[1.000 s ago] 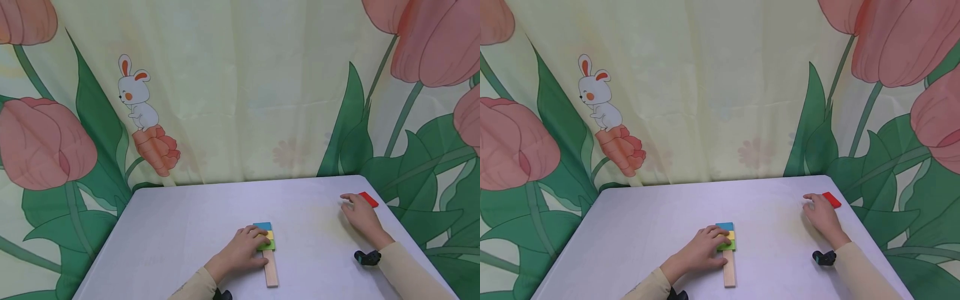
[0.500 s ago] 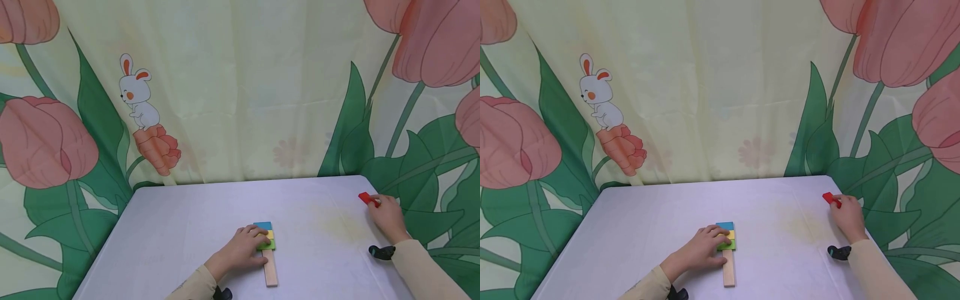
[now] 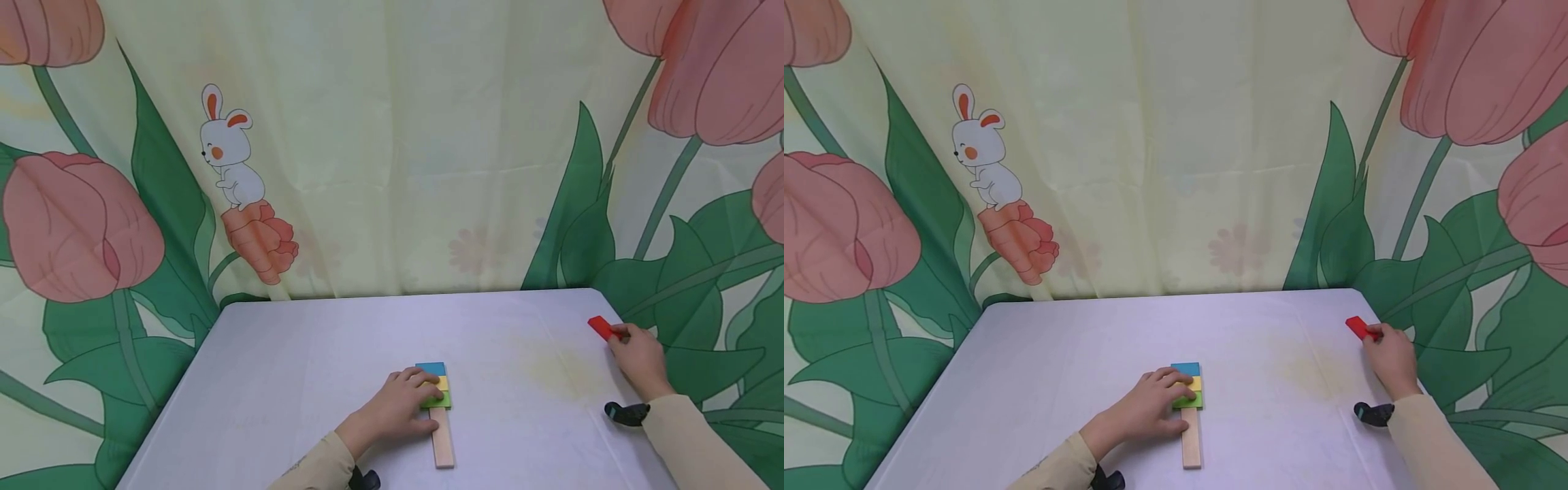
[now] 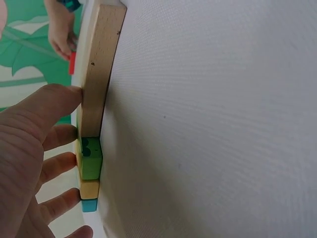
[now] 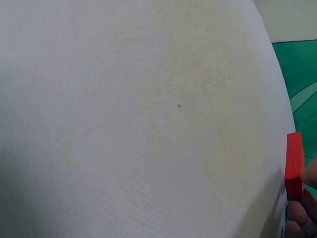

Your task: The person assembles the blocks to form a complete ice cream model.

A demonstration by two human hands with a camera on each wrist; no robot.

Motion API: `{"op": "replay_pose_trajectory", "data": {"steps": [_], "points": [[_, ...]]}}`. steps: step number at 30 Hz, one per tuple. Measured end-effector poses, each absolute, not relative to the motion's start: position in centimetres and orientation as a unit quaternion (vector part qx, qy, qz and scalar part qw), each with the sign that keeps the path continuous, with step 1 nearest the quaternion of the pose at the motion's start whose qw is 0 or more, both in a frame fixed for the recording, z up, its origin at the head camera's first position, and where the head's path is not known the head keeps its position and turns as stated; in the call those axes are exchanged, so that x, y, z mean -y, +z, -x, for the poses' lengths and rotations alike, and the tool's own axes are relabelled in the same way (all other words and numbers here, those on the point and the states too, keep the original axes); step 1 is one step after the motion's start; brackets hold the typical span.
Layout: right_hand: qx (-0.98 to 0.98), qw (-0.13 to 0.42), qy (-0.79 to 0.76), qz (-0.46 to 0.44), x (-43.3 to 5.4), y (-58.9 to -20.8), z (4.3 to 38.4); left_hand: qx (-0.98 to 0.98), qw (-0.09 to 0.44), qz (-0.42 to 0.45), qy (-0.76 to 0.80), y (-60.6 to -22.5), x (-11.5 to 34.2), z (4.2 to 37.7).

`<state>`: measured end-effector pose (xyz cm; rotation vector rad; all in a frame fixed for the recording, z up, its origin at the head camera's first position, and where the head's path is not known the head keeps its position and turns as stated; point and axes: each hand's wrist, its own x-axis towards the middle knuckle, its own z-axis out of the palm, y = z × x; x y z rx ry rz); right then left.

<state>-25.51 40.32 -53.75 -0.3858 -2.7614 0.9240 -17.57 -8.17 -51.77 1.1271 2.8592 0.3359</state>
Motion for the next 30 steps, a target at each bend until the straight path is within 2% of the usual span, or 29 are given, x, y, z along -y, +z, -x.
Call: {"op": "replay_pose_trajectory", "data": {"steps": [12,30], "points": [[0.927,0.092,0.336,0.139,-39.3,-54.1,26.1,-0.927,0.061,-0.343,0.137,-51.6,8.1,17.5],[0.922,0.086,0.361,0.112,-36.0,-54.7,27.5,-0.927,0.075,-0.338,0.147,-51.8,7.8,17.7]]}}
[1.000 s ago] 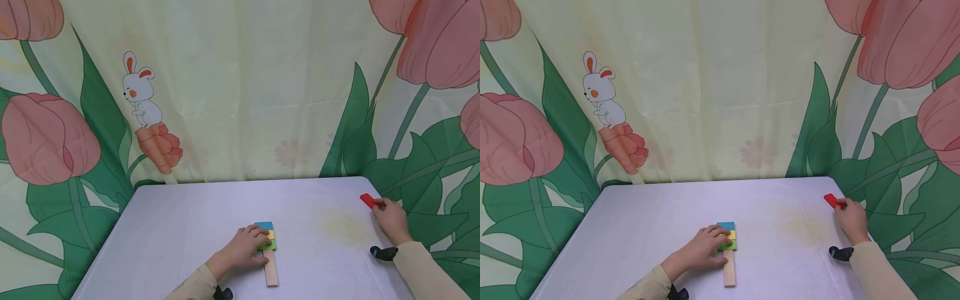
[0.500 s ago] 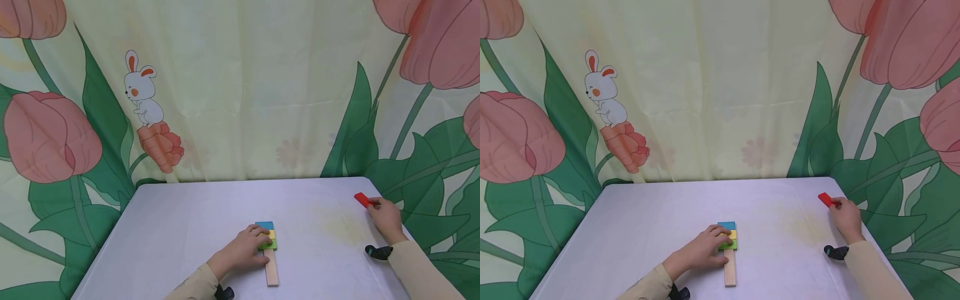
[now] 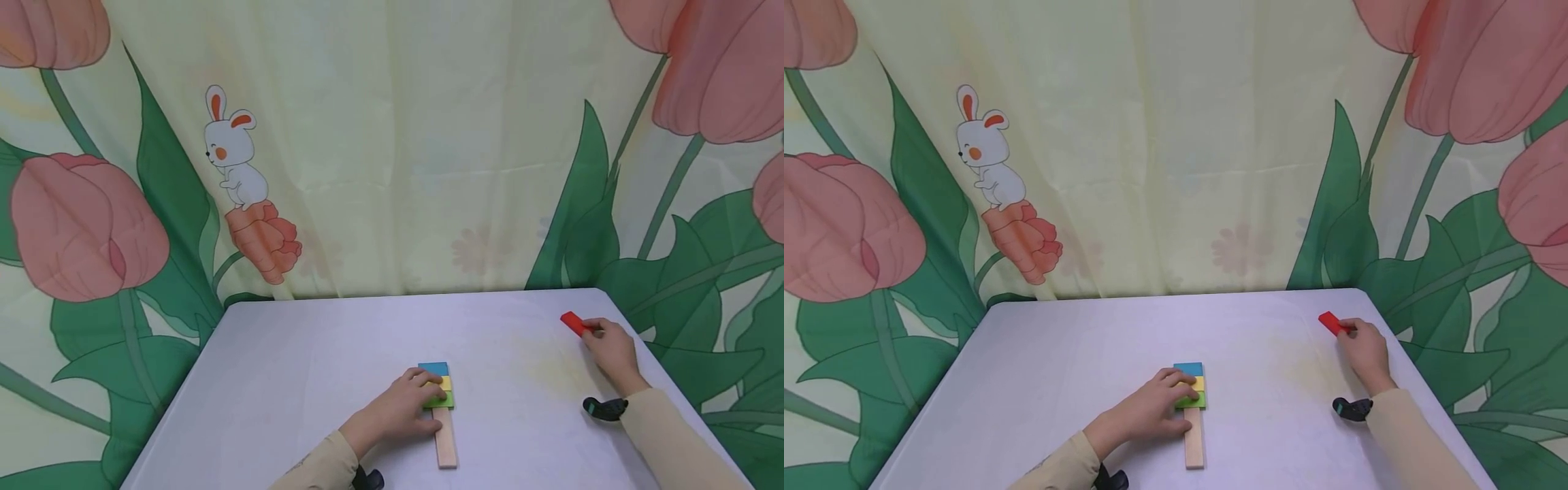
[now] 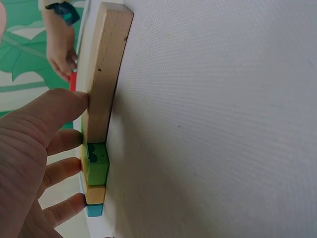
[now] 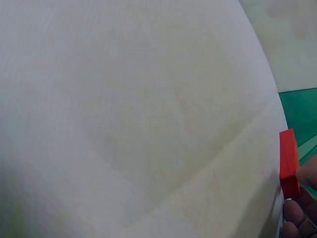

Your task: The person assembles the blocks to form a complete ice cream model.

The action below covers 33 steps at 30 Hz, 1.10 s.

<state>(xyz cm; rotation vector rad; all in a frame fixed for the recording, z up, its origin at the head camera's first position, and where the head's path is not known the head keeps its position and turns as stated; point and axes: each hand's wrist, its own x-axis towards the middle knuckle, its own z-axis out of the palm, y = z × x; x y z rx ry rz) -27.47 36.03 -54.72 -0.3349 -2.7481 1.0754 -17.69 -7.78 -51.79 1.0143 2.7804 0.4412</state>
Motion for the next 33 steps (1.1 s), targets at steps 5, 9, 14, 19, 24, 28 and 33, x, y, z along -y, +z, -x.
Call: {"op": "replay_pose_trajectory", "data": {"steps": [5,9,14,19,24,28,33], "points": [[0.922,0.089,0.363,0.103,-34.9,-54.9,27.6,-0.926,0.074,-0.338,0.148,-51.7,7.8,17.6],[0.922,0.080,0.367,0.098,-33.9,-54.7,27.5,-0.927,0.077,-0.335,0.150,-51.8,7.7,17.7],[0.924,0.073,0.366,0.084,-32.7,-54.6,27.6,-0.927,0.080,-0.333,0.152,-51.8,7.8,17.6],[0.924,0.073,0.368,0.072,-31.6,-54.7,27.8,-0.927,0.081,-0.334,0.152,-51.5,7.8,17.6],[0.918,0.069,0.383,0.080,-30.6,-54.7,27.8,-0.928,0.083,-0.332,0.147,-51.3,7.7,17.5],[0.918,0.066,0.383,0.074,-29.7,-54.6,27.8,-0.928,0.084,-0.331,0.148,-51.3,7.8,17.6],[0.925,0.068,0.370,0.054,-28.7,-54.8,27.9,-0.927,0.083,-0.333,0.148,-51.6,7.8,17.7]]}}
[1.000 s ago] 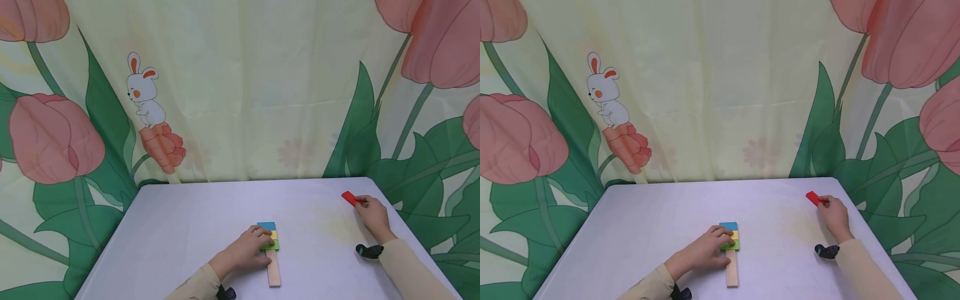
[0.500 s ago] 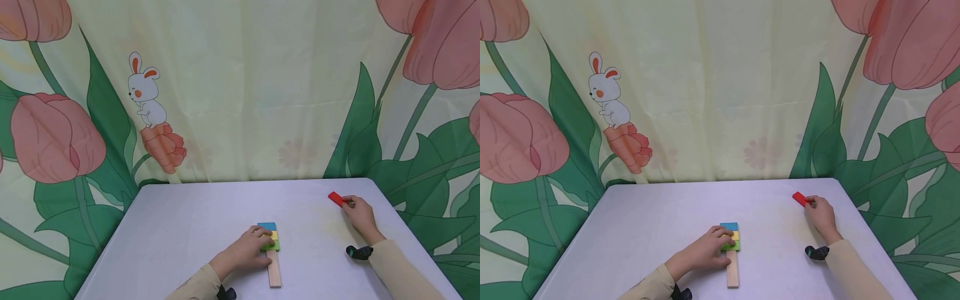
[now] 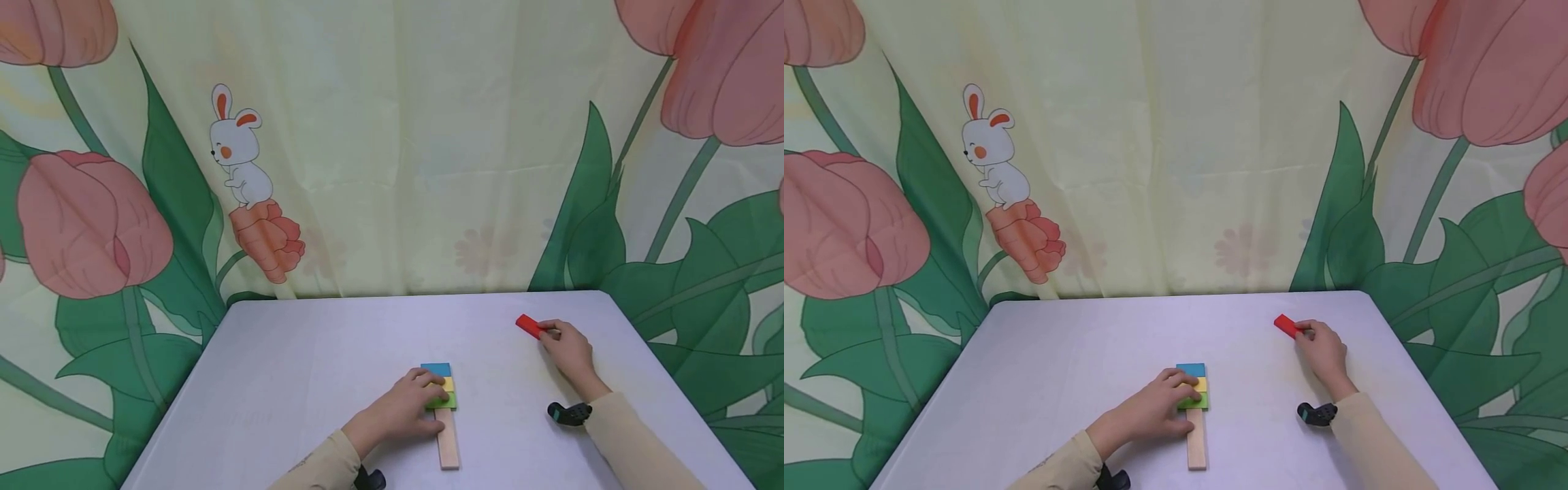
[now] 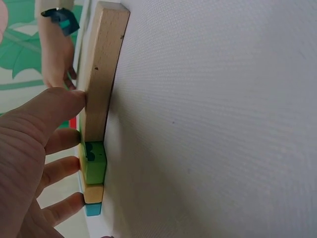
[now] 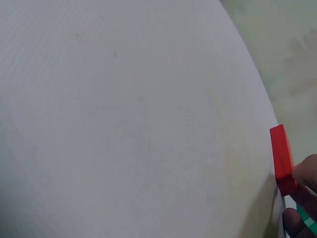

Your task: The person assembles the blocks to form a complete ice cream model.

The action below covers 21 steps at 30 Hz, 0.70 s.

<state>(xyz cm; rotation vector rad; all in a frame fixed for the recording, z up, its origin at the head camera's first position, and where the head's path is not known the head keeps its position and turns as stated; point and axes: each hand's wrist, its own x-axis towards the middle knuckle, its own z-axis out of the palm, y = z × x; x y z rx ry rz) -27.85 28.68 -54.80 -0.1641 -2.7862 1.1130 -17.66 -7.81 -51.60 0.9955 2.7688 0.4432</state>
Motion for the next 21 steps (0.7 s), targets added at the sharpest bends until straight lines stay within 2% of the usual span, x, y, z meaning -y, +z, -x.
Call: {"op": "replay_pose_trajectory", "data": {"steps": [21], "points": [[0.929,0.066,0.364,0.025,-24.7,-54.8,28.0,-0.926,0.078,-0.343,0.137,-51.4,7.8,17.7]]}}
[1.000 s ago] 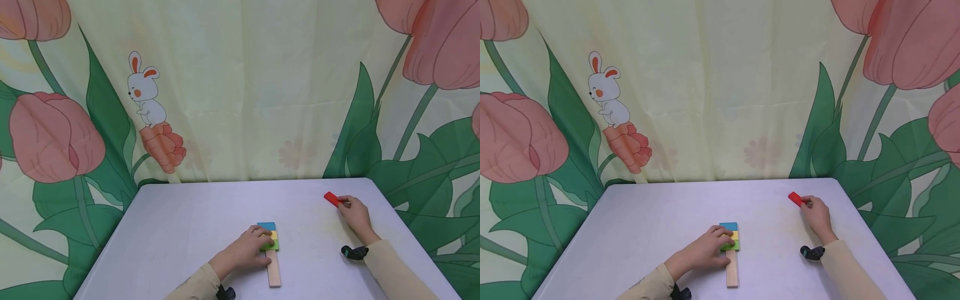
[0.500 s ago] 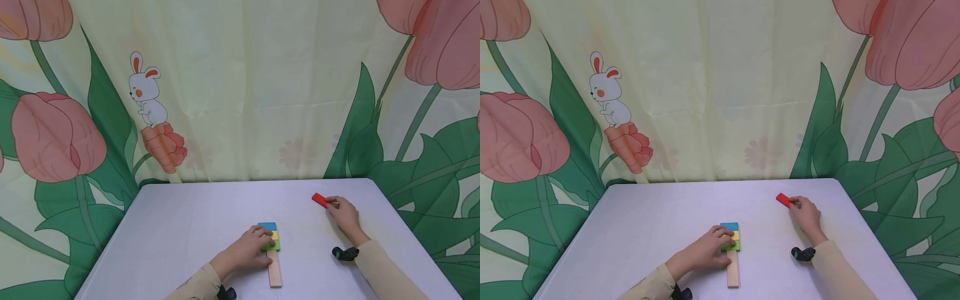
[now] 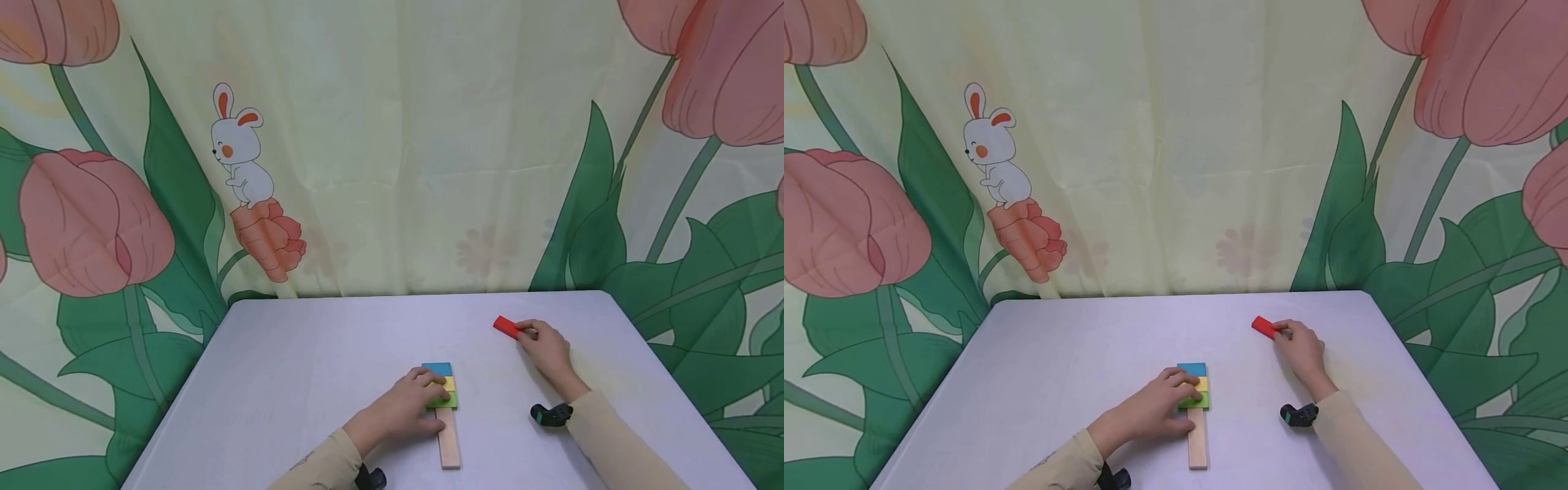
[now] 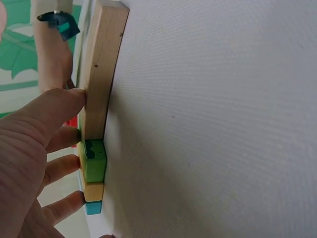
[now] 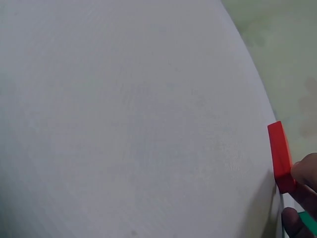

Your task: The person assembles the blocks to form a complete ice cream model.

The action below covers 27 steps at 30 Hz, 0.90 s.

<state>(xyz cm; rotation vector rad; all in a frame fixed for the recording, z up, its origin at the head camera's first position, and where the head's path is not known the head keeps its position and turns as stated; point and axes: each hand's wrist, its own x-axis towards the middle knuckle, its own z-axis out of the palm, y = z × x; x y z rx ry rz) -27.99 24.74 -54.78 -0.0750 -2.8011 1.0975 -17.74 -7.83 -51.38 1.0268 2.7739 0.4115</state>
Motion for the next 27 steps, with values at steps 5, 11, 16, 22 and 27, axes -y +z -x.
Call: {"op": "replay_pose_trajectory", "data": {"steps": [5,11,16,22,27], "points": [[0.927,0.058,0.369,0.018,-23.5,-54.8,27.9,-0.927,0.082,-0.341,0.132,-51.2,7.8,17.8],[0.928,0.056,0.369,0.000,-21.8,-55.0,27.9,-0.930,0.088,-0.332,0.129,-51.2,7.8,17.6],[0.927,0.058,0.369,-0.006,-20.6,-54.9,27.9,-0.931,0.089,-0.331,0.126,-51.4,7.9,17.7],[0.926,0.058,0.372,-0.017,-19.4,-54.9,27.7,-0.929,0.088,-0.335,0.130,-51.6,7.9,17.9],[0.925,0.049,0.376,-0.017,-18.3,-55.0,27.7,-0.928,0.091,-0.336,0.132,-51.7,7.9,17.9]]}}
